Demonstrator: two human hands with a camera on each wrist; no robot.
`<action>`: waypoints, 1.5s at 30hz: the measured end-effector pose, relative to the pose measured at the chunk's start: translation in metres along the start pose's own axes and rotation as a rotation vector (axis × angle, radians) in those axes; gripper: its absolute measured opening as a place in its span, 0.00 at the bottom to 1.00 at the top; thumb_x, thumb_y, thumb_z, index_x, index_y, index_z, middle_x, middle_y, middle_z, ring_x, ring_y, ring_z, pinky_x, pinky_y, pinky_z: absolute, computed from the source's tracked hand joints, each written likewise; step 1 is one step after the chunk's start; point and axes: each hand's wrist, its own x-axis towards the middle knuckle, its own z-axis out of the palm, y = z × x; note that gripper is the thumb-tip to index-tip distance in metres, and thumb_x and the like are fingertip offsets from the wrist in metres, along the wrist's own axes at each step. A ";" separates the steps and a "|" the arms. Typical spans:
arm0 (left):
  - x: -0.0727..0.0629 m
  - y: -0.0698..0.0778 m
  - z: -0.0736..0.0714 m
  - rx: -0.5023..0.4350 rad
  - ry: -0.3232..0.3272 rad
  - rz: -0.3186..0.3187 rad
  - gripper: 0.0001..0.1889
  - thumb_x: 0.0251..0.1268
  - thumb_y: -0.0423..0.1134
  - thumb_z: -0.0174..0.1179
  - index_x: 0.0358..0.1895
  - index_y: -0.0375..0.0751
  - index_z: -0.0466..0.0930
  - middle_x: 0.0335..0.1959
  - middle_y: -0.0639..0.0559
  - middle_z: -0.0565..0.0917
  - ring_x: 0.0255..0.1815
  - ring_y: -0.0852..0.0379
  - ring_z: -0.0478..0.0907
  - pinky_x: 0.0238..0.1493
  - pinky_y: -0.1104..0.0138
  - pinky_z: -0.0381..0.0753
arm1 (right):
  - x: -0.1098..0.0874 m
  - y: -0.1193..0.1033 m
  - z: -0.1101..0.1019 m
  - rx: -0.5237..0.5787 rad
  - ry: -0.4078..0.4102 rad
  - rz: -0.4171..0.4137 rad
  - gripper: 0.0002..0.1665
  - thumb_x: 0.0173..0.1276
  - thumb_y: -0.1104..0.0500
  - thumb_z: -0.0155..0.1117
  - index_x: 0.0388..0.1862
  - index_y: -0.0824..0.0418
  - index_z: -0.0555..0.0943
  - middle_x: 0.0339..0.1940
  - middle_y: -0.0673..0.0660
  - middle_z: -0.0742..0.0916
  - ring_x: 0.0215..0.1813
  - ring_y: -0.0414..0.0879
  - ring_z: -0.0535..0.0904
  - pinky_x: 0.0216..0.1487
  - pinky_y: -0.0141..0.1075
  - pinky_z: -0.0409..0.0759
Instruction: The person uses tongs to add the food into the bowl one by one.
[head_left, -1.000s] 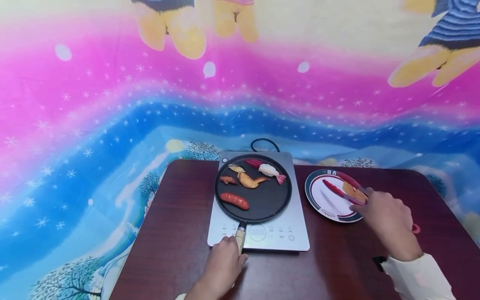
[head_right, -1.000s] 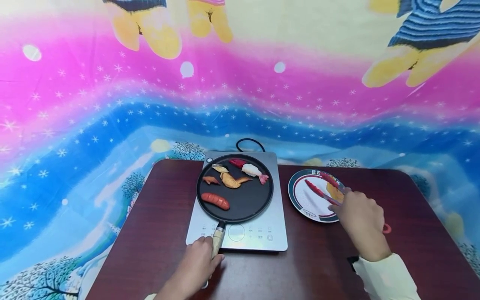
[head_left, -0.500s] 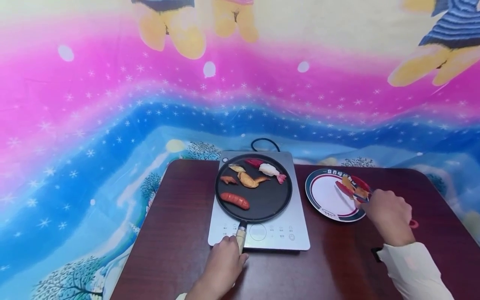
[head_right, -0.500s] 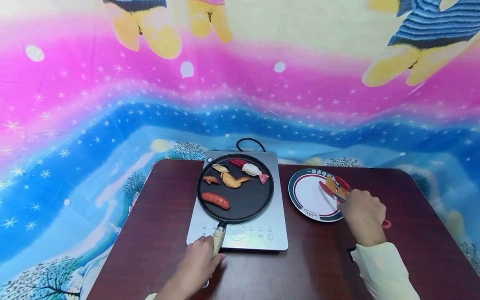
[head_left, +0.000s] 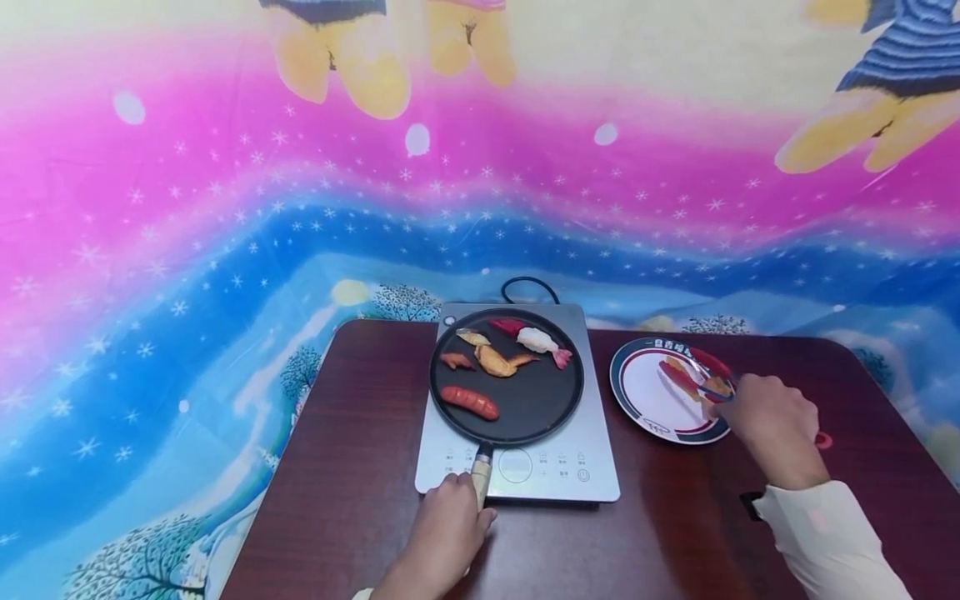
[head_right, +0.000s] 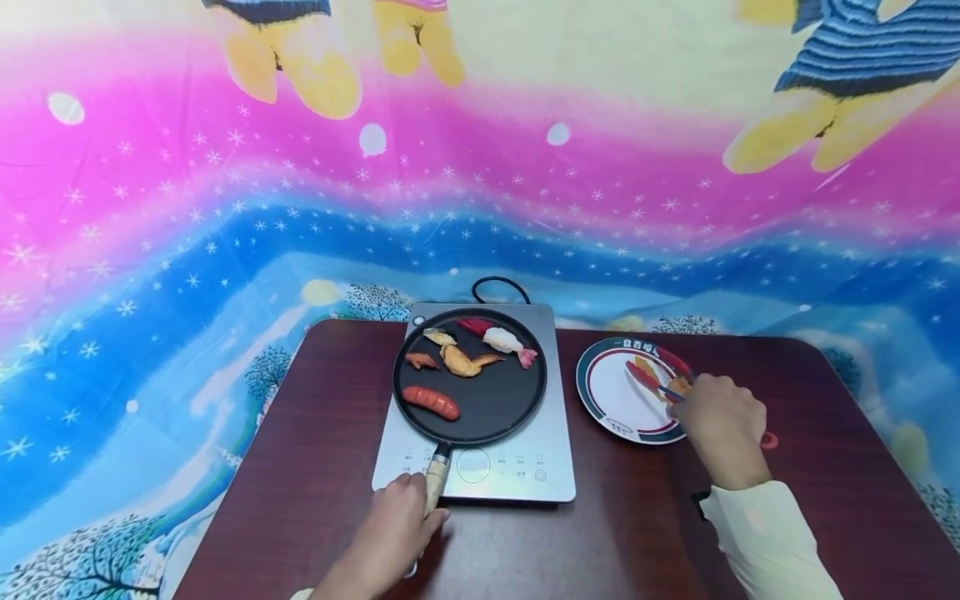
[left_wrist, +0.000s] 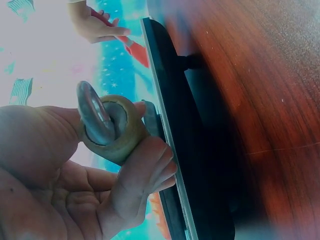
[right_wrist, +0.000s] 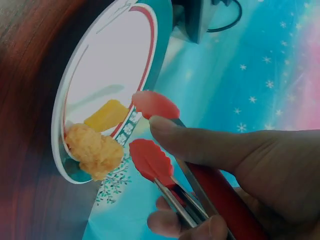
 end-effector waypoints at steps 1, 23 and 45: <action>0.000 0.000 0.000 -0.001 -0.005 -0.002 0.22 0.53 0.44 0.78 0.38 0.27 0.82 0.28 0.42 0.81 0.28 0.45 0.84 0.30 0.55 0.83 | 0.000 -0.001 -0.001 -0.002 -0.005 -0.003 0.46 0.53 0.39 0.79 0.50 0.78 0.79 0.32 0.70 0.84 0.33 0.62 0.79 0.29 0.52 0.80; 0.000 0.001 0.000 0.006 -0.010 -0.019 0.22 0.52 0.43 0.79 0.38 0.27 0.82 0.28 0.42 0.81 0.28 0.45 0.84 0.30 0.55 0.83 | 0.010 -0.010 0.000 -0.018 -0.042 -0.093 0.41 0.53 0.44 0.80 0.50 0.78 0.81 0.32 0.69 0.85 0.34 0.61 0.79 0.29 0.54 0.81; -0.001 0.001 0.001 0.007 -0.006 -0.012 0.22 0.53 0.44 0.78 0.38 0.29 0.82 0.28 0.43 0.81 0.28 0.46 0.84 0.29 0.55 0.82 | 0.009 -0.027 0.017 0.021 0.002 -0.199 0.47 0.56 0.41 0.80 0.67 0.68 0.77 0.57 0.79 0.82 0.44 0.69 0.80 0.35 0.59 0.81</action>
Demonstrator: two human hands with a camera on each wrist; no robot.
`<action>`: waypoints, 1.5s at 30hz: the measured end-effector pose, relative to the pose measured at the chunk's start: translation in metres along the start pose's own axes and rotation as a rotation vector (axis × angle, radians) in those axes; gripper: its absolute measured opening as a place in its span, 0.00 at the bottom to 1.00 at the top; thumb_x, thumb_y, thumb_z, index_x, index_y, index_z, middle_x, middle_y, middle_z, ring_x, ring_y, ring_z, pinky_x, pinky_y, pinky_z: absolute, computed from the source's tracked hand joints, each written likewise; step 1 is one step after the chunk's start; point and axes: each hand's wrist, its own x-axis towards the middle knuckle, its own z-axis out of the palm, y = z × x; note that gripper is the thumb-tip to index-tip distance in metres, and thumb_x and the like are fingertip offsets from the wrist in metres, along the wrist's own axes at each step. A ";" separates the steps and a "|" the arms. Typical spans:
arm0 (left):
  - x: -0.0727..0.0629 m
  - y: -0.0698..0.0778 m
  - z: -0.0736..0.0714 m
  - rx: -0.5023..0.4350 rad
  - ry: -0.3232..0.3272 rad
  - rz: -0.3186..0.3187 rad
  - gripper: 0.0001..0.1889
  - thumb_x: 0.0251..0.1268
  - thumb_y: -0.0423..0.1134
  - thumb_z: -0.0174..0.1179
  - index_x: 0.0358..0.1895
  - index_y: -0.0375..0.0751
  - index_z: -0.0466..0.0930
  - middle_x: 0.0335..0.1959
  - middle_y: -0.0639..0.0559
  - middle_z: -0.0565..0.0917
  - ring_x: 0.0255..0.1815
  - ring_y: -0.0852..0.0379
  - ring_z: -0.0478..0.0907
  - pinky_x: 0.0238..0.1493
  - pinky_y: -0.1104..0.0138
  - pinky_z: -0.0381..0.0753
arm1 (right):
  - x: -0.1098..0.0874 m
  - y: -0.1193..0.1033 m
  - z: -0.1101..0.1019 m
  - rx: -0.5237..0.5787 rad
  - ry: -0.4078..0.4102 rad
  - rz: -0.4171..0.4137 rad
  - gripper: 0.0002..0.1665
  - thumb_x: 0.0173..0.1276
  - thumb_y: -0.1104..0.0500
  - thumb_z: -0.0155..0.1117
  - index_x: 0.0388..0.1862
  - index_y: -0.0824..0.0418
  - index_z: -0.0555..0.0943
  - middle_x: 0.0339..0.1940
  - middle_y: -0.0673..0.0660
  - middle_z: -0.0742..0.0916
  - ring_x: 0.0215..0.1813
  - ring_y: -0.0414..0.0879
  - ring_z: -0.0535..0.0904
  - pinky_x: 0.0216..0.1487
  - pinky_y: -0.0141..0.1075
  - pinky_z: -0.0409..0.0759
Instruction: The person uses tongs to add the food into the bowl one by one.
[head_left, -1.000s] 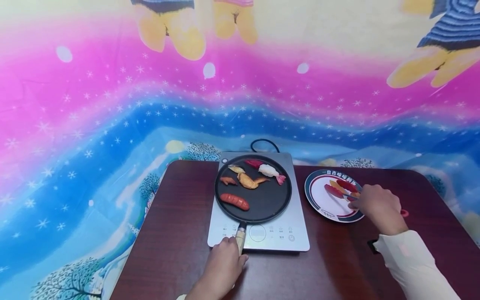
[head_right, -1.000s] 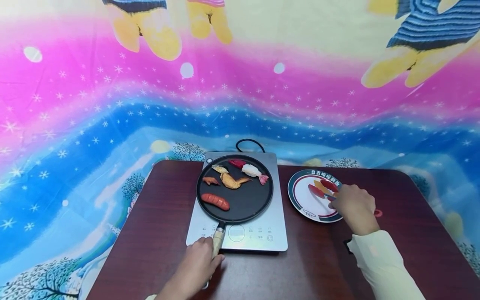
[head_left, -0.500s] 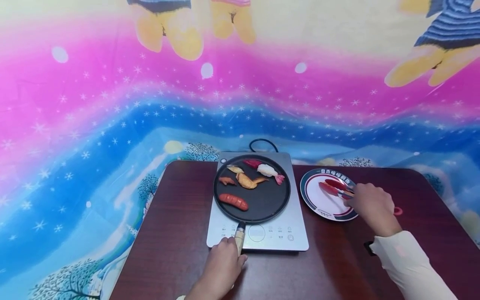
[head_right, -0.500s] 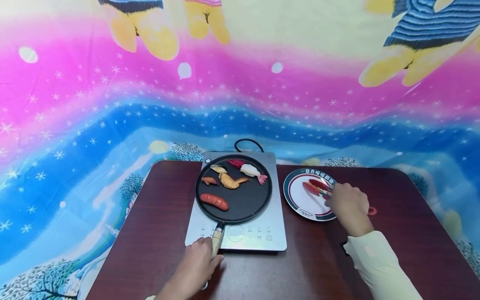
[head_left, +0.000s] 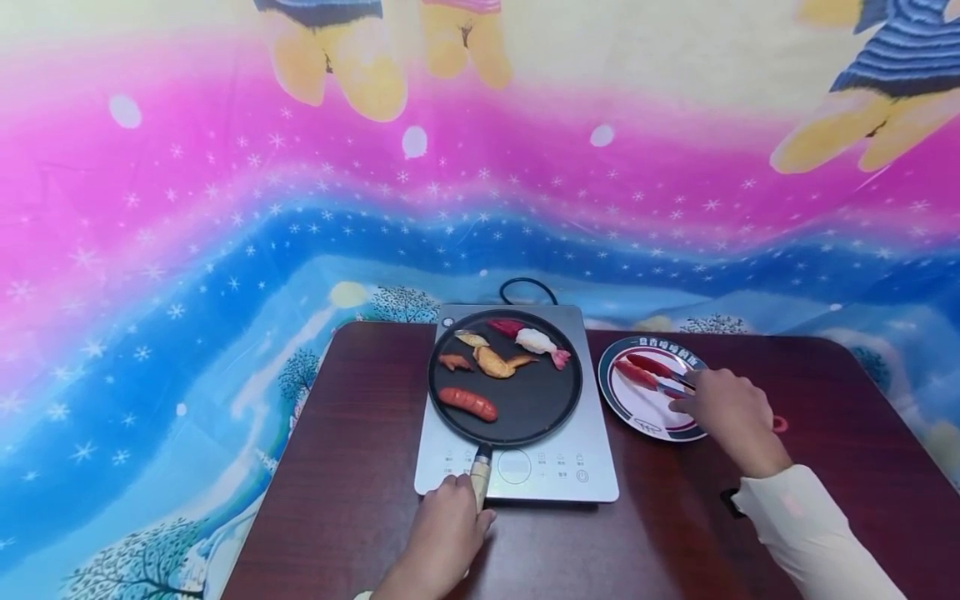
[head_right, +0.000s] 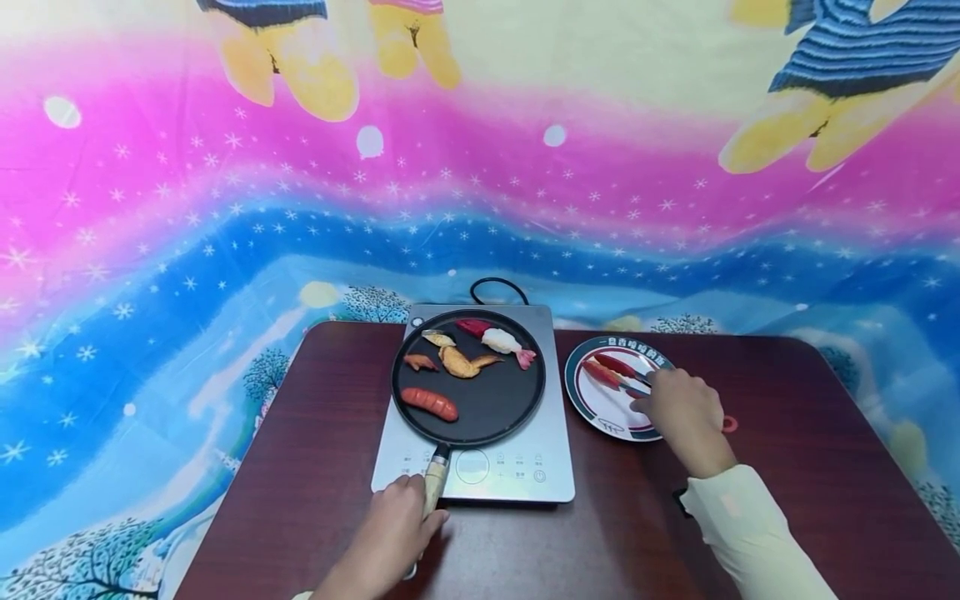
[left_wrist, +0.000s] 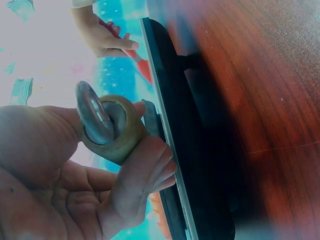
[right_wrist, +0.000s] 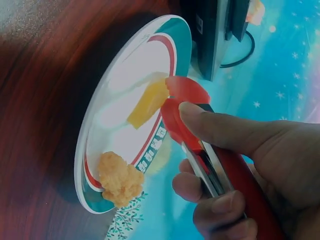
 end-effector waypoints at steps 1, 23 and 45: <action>0.000 0.000 0.000 0.000 0.003 0.001 0.22 0.53 0.44 0.78 0.37 0.29 0.82 0.27 0.43 0.81 0.27 0.46 0.84 0.29 0.56 0.82 | 0.000 0.000 0.001 0.003 -0.002 -0.001 0.49 0.55 0.41 0.80 0.67 0.68 0.76 0.58 0.79 0.81 0.45 0.70 0.80 0.36 0.60 0.81; 0.000 -0.002 -0.002 0.020 0.029 0.040 0.21 0.53 0.43 0.78 0.36 0.27 0.81 0.25 0.42 0.80 0.27 0.45 0.85 0.28 0.57 0.83 | 0.002 0.032 0.000 0.026 -0.063 -0.023 0.53 0.53 0.39 0.80 0.65 0.75 0.75 0.35 0.69 0.85 0.35 0.58 0.76 0.28 0.48 0.79; -0.001 -0.002 -0.001 0.025 0.044 0.053 0.21 0.52 0.43 0.78 0.35 0.28 0.81 0.25 0.43 0.80 0.27 0.45 0.85 0.28 0.57 0.82 | -0.006 0.027 0.010 0.057 -0.004 -0.032 0.46 0.60 0.42 0.77 0.70 0.66 0.74 0.22 0.59 0.79 0.28 0.52 0.70 0.25 0.41 0.69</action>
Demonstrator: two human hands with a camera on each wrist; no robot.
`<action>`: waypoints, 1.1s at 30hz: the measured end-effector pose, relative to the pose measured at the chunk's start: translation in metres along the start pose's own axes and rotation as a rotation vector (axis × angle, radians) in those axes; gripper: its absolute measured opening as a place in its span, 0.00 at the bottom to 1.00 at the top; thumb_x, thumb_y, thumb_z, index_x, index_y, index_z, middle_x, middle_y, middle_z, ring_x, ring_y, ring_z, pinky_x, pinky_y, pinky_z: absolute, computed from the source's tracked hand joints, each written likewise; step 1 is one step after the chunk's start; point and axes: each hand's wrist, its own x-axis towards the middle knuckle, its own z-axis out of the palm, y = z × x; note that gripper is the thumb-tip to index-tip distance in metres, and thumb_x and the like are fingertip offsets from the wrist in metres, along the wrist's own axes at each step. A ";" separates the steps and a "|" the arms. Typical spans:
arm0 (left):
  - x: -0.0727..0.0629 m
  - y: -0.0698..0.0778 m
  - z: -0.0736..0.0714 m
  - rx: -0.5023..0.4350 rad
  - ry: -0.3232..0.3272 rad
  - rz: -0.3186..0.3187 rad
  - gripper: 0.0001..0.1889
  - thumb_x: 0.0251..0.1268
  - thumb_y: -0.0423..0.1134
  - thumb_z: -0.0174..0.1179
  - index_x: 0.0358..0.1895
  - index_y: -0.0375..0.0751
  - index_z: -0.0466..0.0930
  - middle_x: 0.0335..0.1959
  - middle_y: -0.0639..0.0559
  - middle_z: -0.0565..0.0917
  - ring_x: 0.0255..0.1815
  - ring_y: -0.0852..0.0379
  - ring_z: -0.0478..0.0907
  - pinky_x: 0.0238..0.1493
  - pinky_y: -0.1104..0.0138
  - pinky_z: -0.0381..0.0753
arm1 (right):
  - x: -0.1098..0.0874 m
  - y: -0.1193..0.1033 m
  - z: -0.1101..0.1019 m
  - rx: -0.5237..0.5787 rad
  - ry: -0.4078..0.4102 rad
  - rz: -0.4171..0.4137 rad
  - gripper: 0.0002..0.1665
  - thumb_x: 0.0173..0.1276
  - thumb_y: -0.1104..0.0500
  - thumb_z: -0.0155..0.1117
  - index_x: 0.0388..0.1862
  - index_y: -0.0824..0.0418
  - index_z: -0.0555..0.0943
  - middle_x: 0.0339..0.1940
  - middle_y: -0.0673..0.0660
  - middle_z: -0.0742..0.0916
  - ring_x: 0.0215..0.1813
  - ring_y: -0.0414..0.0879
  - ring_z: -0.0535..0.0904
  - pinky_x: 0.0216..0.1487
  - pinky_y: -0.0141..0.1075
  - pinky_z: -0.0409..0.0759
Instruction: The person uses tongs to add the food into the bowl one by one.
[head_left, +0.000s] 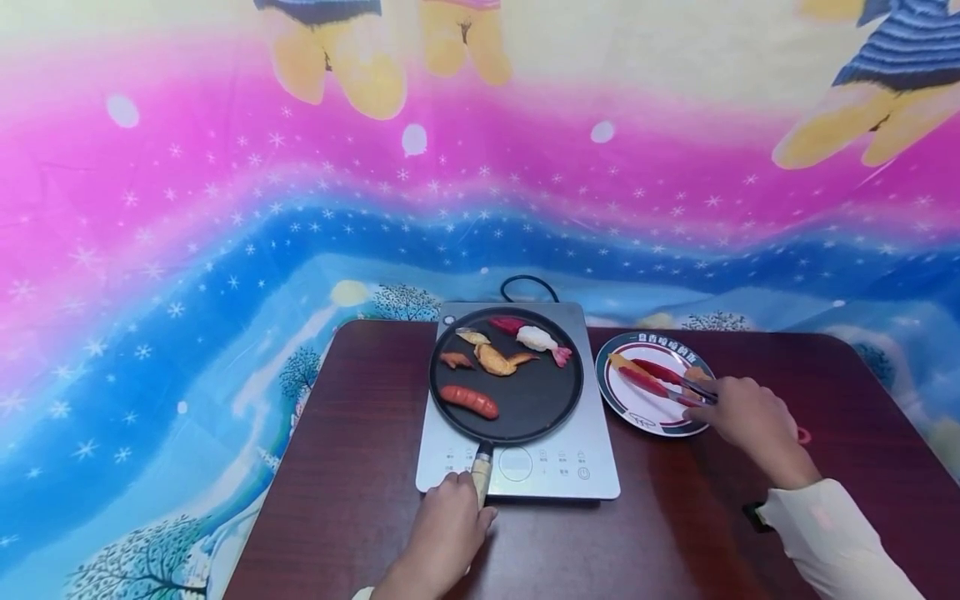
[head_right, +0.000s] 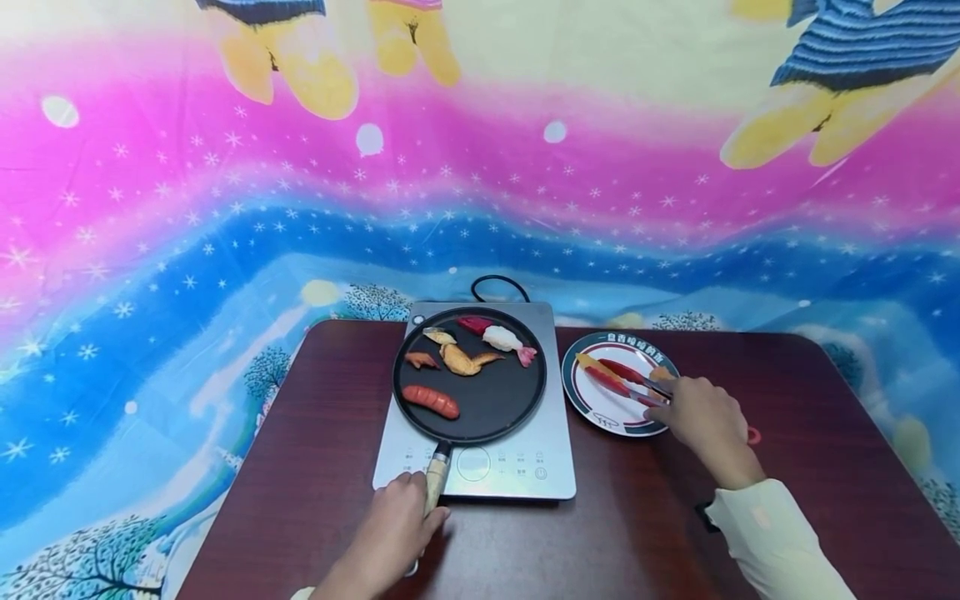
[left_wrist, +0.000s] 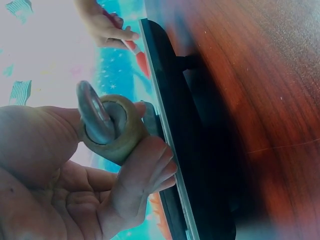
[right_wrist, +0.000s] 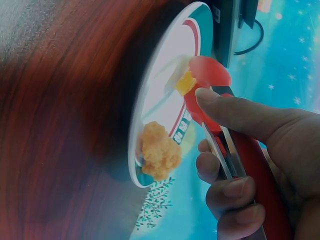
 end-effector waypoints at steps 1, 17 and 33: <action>0.000 0.000 0.000 0.000 -0.001 -0.003 0.21 0.52 0.43 0.79 0.35 0.28 0.81 0.25 0.43 0.80 0.27 0.45 0.85 0.28 0.57 0.82 | -0.001 0.000 -0.001 0.004 0.010 -0.005 0.46 0.60 0.42 0.76 0.70 0.66 0.74 0.21 0.59 0.78 0.28 0.51 0.69 0.24 0.41 0.68; -0.001 0.000 0.001 -0.007 -0.019 -0.018 0.21 0.53 0.44 0.78 0.36 0.29 0.81 0.26 0.44 0.80 0.27 0.46 0.84 0.28 0.57 0.82 | -0.005 -0.008 -0.011 0.009 0.059 -0.069 0.45 0.59 0.38 0.76 0.68 0.63 0.77 0.29 0.64 0.85 0.29 0.53 0.72 0.24 0.42 0.69; 0.000 0.000 0.001 -0.008 0.007 -0.012 0.21 0.52 0.43 0.79 0.36 0.28 0.82 0.26 0.43 0.81 0.26 0.45 0.84 0.28 0.57 0.83 | -0.027 -0.069 -0.027 0.002 0.137 -0.197 0.43 0.56 0.41 0.80 0.67 0.61 0.80 0.12 0.52 0.75 0.20 0.46 0.64 0.20 0.38 0.64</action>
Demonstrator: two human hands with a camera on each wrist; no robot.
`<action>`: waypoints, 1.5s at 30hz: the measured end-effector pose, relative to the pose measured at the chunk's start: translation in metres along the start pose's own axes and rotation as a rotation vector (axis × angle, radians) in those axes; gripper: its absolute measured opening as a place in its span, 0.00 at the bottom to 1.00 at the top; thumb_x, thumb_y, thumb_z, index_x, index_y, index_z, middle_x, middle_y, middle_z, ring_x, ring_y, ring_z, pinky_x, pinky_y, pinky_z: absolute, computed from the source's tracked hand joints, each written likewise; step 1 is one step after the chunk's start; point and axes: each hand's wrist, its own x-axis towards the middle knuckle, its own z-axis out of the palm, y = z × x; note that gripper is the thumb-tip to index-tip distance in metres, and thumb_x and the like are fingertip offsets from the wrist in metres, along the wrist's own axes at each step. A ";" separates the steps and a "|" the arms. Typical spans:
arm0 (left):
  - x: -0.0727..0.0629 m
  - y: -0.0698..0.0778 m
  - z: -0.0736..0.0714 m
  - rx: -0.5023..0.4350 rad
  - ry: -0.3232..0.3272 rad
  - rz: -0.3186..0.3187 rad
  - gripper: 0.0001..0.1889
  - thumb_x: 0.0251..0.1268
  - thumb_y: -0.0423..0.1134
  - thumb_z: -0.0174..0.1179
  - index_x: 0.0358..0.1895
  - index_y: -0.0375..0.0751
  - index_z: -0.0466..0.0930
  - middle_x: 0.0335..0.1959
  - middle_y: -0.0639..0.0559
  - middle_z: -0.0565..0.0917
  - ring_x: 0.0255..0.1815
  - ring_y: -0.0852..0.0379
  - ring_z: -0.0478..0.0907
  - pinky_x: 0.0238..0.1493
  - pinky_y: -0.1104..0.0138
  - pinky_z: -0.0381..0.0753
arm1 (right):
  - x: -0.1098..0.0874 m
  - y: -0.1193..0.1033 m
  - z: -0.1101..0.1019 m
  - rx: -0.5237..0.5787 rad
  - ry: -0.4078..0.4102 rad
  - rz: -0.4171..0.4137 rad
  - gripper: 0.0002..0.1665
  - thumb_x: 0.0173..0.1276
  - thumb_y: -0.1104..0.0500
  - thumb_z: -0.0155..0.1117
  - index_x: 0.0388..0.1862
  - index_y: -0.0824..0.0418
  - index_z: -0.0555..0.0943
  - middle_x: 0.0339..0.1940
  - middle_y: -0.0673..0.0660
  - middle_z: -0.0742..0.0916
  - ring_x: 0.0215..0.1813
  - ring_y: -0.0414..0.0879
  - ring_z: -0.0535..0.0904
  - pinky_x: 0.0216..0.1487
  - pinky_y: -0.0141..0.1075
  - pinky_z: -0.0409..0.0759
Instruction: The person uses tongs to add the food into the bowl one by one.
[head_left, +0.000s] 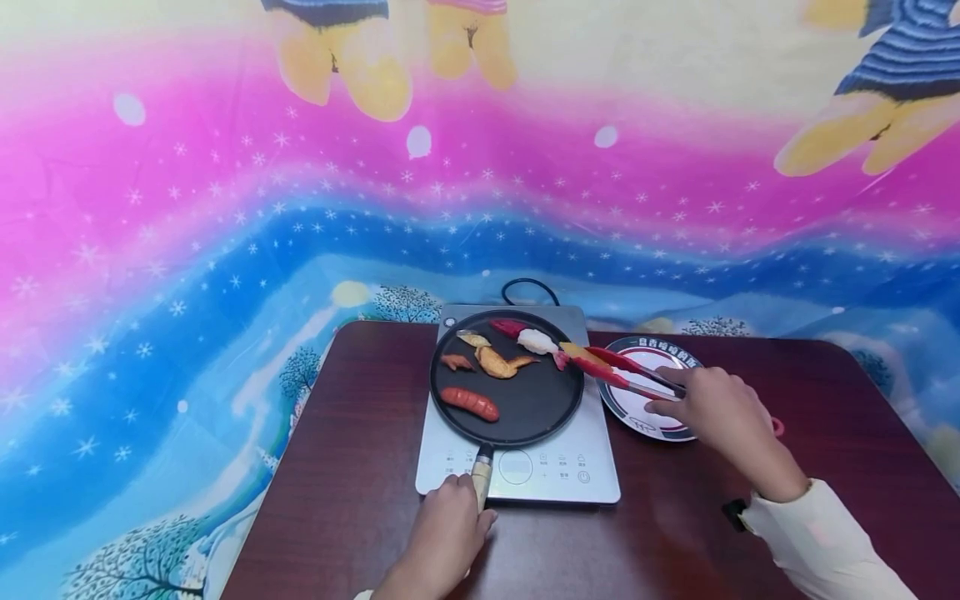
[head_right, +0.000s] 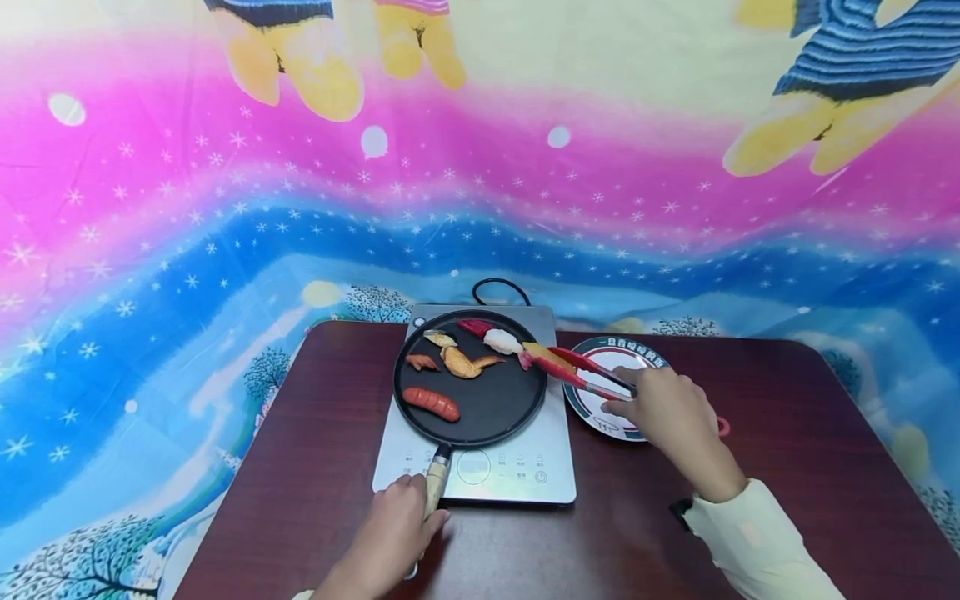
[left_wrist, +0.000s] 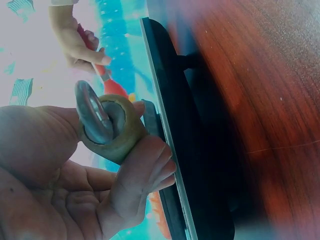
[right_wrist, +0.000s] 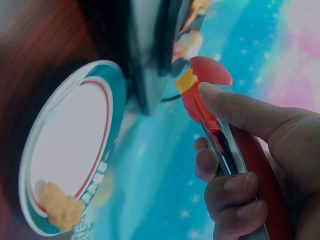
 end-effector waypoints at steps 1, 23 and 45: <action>0.000 0.000 0.000 0.000 0.002 0.000 0.21 0.52 0.43 0.79 0.36 0.28 0.82 0.26 0.43 0.81 0.27 0.45 0.84 0.28 0.57 0.83 | 0.000 -0.004 0.000 0.000 0.002 -0.006 0.43 0.56 0.42 0.80 0.67 0.61 0.80 0.12 0.52 0.76 0.20 0.46 0.64 0.20 0.38 0.65; 0.002 0.002 -0.003 -0.009 -0.042 -0.019 0.22 0.53 0.45 0.78 0.37 0.29 0.82 0.27 0.43 0.81 0.28 0.46 0.85 0.29 0.56 0.82 | 0.001 -0.074 0.026 0.014 -0.056 -0.115 0.34 0.56 0.47 0.82 0.61 0.55 0.85 0.19 0.49 0.82 0.20 0.44 0.71 0.21 0.36 0.68; 0.001 0.001 0.000 -0.009 -0.042 -0.023 0.21 0.53 0.44 0.79 0.36 0.29 0.82 0.26 0.44 0.81 0.27 0.46 0.84 0.28 0.56 0.81 | 0.002 -0.092 0.032 -0.055 -0.073 -0.125 0.34 0.54 0.47 0.83 0.60 0.55 0.86 0.24 0.51 0.86 0.22 0.43 0.73 0.23 0.34 0.72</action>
